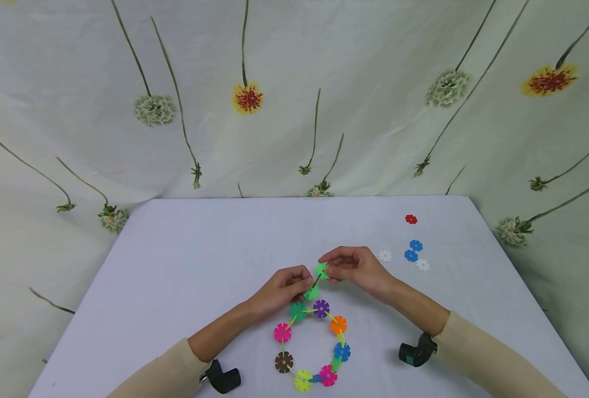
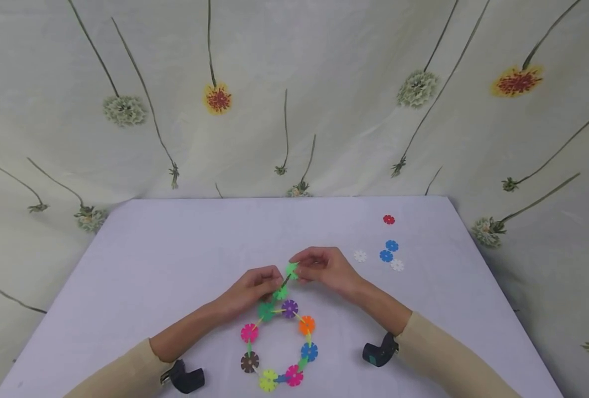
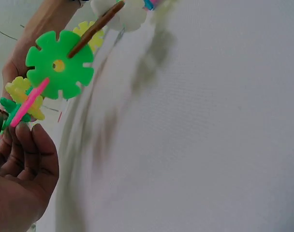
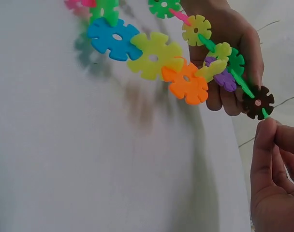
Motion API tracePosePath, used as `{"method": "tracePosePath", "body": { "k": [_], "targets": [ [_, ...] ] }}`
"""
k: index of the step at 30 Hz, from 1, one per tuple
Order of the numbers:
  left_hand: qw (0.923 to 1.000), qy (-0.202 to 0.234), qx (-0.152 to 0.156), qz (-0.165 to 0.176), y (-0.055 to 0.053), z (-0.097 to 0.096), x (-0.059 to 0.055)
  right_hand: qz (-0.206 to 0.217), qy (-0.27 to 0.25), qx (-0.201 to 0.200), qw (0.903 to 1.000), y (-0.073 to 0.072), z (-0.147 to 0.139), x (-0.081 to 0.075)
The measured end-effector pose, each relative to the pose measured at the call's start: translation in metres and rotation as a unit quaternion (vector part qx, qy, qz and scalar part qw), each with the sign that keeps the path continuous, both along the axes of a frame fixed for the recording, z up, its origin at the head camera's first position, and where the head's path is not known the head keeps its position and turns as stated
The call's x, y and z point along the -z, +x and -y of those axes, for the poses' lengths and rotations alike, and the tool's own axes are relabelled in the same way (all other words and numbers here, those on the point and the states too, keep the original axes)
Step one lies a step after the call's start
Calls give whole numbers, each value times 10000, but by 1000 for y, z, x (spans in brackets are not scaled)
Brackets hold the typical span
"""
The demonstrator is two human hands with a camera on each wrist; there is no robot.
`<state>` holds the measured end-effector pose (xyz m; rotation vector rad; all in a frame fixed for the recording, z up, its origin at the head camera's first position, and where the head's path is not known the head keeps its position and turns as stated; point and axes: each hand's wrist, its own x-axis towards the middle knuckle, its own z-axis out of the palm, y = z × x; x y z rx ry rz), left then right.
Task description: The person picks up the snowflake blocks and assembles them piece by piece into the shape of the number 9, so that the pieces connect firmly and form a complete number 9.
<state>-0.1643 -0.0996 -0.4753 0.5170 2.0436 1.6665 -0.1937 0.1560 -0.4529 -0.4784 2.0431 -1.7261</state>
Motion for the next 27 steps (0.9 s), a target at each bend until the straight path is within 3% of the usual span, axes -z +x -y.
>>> {"method": "tracePosePath", "body": {
  "k": [10,14,18,22,27],
  "targets": [
    [9994,5,-242,-244,-5,-8,-3,292,-180,-253,9991,0,-1,6],
    [9992,-28,-297,-250,-5,-9,-5,12,71,-163,9998,-1,-7,4],
    [9993,-39,-251,-264,-5,-8,-5,-404,614,239,9970,-9,-27,7],
    [9994,-15,-194,-272,-4,-7,-5,-779,1228,680,9870,-19,-55,12],
    [9994,0,-220,-268,-3,-4,-5,-1504,2222,1075,9573,-28,-80,17]
  ]
}}
